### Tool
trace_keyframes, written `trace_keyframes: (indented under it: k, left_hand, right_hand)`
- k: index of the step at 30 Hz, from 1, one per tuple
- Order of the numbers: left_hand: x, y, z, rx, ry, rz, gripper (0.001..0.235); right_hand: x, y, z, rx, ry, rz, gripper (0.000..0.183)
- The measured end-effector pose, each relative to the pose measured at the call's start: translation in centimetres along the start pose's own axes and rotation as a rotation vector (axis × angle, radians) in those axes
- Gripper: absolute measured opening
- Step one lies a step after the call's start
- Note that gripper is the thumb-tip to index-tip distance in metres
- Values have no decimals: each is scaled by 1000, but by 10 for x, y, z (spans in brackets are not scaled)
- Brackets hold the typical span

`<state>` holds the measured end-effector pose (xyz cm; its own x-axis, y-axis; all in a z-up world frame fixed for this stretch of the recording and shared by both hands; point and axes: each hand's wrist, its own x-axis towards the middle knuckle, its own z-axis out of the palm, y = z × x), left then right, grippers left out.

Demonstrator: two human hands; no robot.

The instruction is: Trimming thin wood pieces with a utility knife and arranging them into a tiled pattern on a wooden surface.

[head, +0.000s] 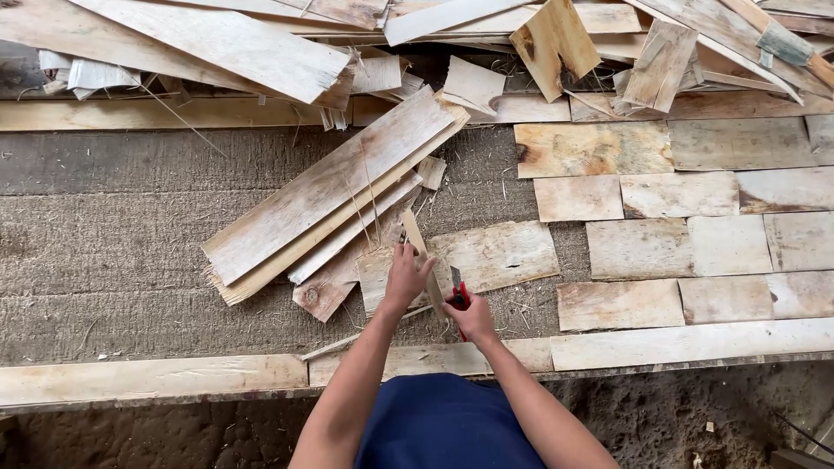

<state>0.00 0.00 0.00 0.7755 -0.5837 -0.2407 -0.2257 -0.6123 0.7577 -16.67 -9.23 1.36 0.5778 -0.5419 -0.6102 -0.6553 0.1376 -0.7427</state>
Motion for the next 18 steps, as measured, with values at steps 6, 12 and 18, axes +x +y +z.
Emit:
trace_keyframes:
  k: [6, 12, 18]
  left_hand:
    - [-5, 0, -1, -223, -60, -183, 23]
    - [2, -20, 10, -289, -105, -262, 28]
    - [0, -10, 13, -255, -70, -212, 47]
  right_hand:
    - [-11, -12, 6, -51, -18, -44, 35]
    - [2, 14, -5, -146, 11, 78, 36]
    - [11, 33, 1, -103, -18, 113, 24]
